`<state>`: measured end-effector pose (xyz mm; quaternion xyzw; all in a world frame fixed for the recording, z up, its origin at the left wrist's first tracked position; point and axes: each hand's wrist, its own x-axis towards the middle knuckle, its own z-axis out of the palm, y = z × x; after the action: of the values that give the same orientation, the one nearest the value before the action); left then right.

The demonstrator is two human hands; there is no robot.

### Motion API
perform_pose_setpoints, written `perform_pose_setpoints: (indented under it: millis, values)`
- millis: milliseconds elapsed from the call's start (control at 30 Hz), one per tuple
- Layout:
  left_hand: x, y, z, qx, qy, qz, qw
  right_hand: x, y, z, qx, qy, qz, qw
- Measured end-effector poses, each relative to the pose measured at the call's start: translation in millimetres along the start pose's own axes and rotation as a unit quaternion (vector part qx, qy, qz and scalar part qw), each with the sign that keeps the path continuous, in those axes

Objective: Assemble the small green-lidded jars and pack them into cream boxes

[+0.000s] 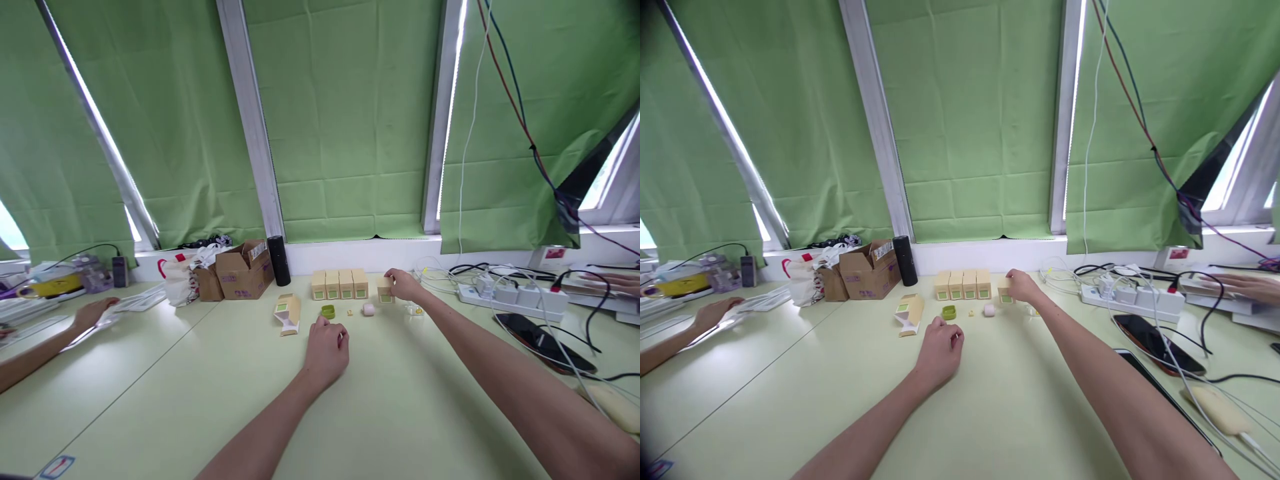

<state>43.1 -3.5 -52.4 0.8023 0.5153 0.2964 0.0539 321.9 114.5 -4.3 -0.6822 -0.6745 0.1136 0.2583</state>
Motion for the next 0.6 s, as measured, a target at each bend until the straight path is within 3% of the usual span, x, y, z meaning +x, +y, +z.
perform_pose_setpoints:
  millis: [133,233,400,600]
  values:
    - [-1,0,1.2,0.002,-0.002,0.009,1.000,7,-5,15,-0.041,-0.027,-0.002,0.999]
    - [-2,1,0.9,-0.002,-0.005,0.012,1.000,2,-8,24,-0.071,-0.012,-0.012,0.997]
    - [-2,3,-1.2,-0.004,-0.004,0.016,1.000,-24,-12,28,-0.128,0.043,-0.034,0.990]
    - [-2,7,-2.7,0.002,-0.005,0.022,1.000,-49,-17,34,-0.181,0.001,-0.116,0.977]
